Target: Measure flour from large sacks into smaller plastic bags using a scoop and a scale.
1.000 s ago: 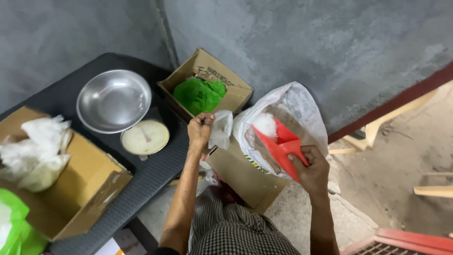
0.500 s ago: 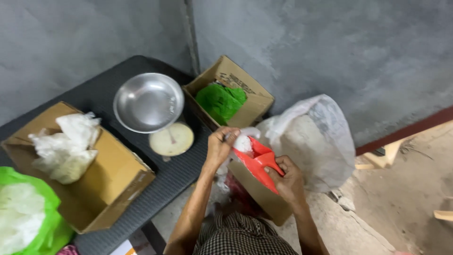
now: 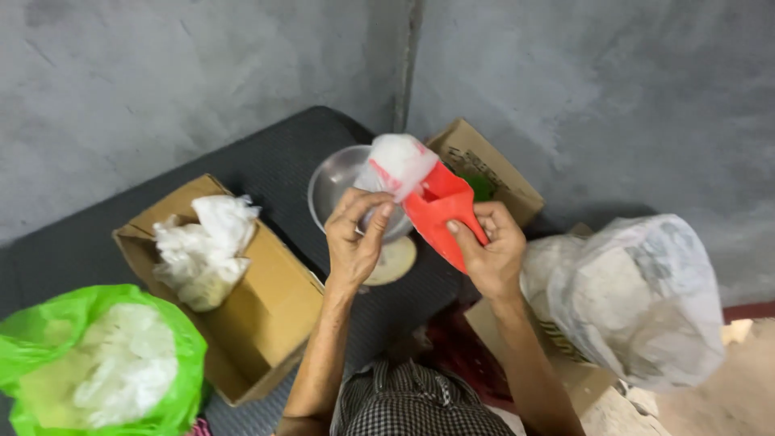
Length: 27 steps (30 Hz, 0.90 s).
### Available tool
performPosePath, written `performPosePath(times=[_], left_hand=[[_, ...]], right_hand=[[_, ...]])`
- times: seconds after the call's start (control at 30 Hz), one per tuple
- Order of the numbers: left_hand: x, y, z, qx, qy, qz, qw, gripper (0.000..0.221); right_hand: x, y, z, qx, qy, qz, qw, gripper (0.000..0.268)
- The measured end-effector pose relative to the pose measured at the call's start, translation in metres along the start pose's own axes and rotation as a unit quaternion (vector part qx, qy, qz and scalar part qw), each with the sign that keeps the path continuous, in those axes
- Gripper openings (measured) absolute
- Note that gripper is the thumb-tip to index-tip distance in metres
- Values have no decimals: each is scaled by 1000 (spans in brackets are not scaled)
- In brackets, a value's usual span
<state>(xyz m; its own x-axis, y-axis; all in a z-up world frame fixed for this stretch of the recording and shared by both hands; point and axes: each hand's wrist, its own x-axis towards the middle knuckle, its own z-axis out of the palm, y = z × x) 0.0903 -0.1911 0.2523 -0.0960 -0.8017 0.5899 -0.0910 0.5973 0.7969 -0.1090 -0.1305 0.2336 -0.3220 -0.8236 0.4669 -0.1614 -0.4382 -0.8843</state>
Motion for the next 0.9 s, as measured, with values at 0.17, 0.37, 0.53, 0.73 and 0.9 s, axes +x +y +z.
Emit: performPosePath(times=[0.17, 0.37, 0.53, 0.73, 0.9], left_hand=[[-2, -51, -23, 11, 45, 11, 999, 15], [-28, -95, -27, 11, 39, -161, 986, 20], [-12, -88, -32, -1, 32, -207, 978, 35], [6, -122, -20, -25, 25, -140, 990, 25], [21, -131, -29, -214, 110, -262, 935, 19]], right_hand=[[9, 9, 49, 1, 2, 11, 1000, 17], [3, 15, 42, -383, -40, 47, 922, 31], [15, -8, 43, -436, -82, 65, 894, 35], [38, -18, 65, -484, -151, -9, 862, 31], [58, -41, 83, -545, -201, -112, 806, 28]])
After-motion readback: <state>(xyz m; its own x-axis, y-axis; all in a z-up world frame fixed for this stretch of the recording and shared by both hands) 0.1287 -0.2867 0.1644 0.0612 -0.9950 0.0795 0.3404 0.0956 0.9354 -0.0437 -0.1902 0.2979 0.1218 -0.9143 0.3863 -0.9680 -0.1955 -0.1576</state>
